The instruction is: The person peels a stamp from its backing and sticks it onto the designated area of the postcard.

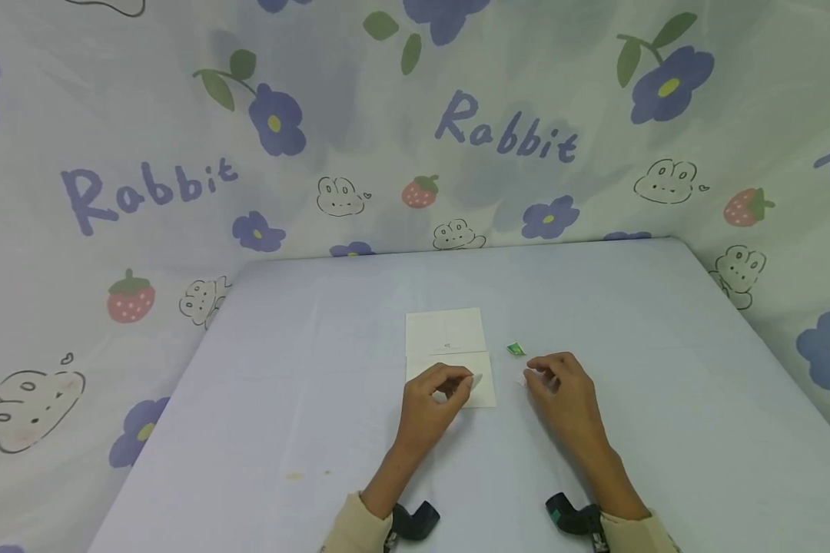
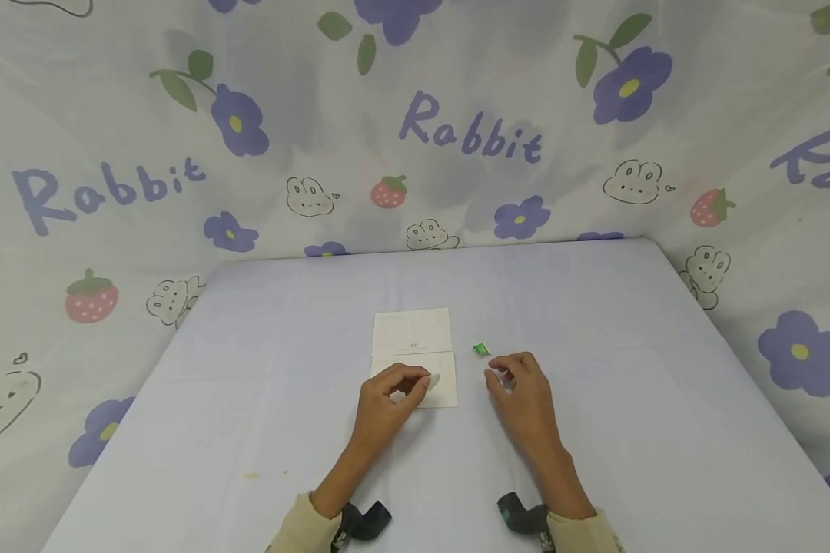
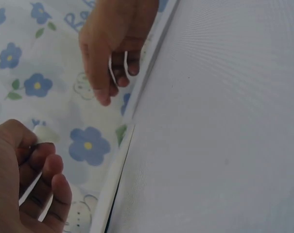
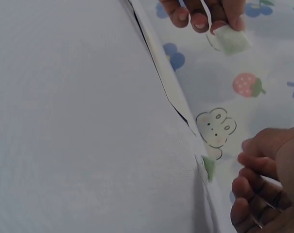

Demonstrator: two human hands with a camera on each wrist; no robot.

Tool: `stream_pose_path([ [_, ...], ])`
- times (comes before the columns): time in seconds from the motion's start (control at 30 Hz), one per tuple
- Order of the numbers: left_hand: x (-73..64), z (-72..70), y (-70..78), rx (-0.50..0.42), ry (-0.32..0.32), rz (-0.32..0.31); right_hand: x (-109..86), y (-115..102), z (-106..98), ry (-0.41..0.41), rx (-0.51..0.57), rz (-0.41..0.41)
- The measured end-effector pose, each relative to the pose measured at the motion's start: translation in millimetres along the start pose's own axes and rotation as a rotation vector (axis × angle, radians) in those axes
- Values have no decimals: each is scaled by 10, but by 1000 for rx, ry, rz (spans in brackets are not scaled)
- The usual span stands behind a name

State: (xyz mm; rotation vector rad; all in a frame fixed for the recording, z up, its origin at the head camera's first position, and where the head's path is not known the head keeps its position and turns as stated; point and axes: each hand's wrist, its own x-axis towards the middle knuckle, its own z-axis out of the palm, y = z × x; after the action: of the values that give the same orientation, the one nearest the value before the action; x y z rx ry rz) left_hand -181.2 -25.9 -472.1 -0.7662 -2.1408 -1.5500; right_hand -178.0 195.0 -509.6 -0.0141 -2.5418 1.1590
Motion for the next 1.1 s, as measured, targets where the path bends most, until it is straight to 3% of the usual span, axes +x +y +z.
stream_pose_path([
  [0.13,-14,10,-29,1,-18,-12,-13,-66,2,-23,151,3],
  [0.43,-79,75,-363,32,-54,70,-42,-212,32,-269,462,168],
  [0.67,-99,71,-429,83,-98,101,-32,-253,71,-315,472,195],
  [0.9,-90,53,-404,129,-117,139,-24,-255,86,-336,504,216],
  [1.1,-89,47,-387,161,-145,135,-32,-241,83,-333,546,205],
])
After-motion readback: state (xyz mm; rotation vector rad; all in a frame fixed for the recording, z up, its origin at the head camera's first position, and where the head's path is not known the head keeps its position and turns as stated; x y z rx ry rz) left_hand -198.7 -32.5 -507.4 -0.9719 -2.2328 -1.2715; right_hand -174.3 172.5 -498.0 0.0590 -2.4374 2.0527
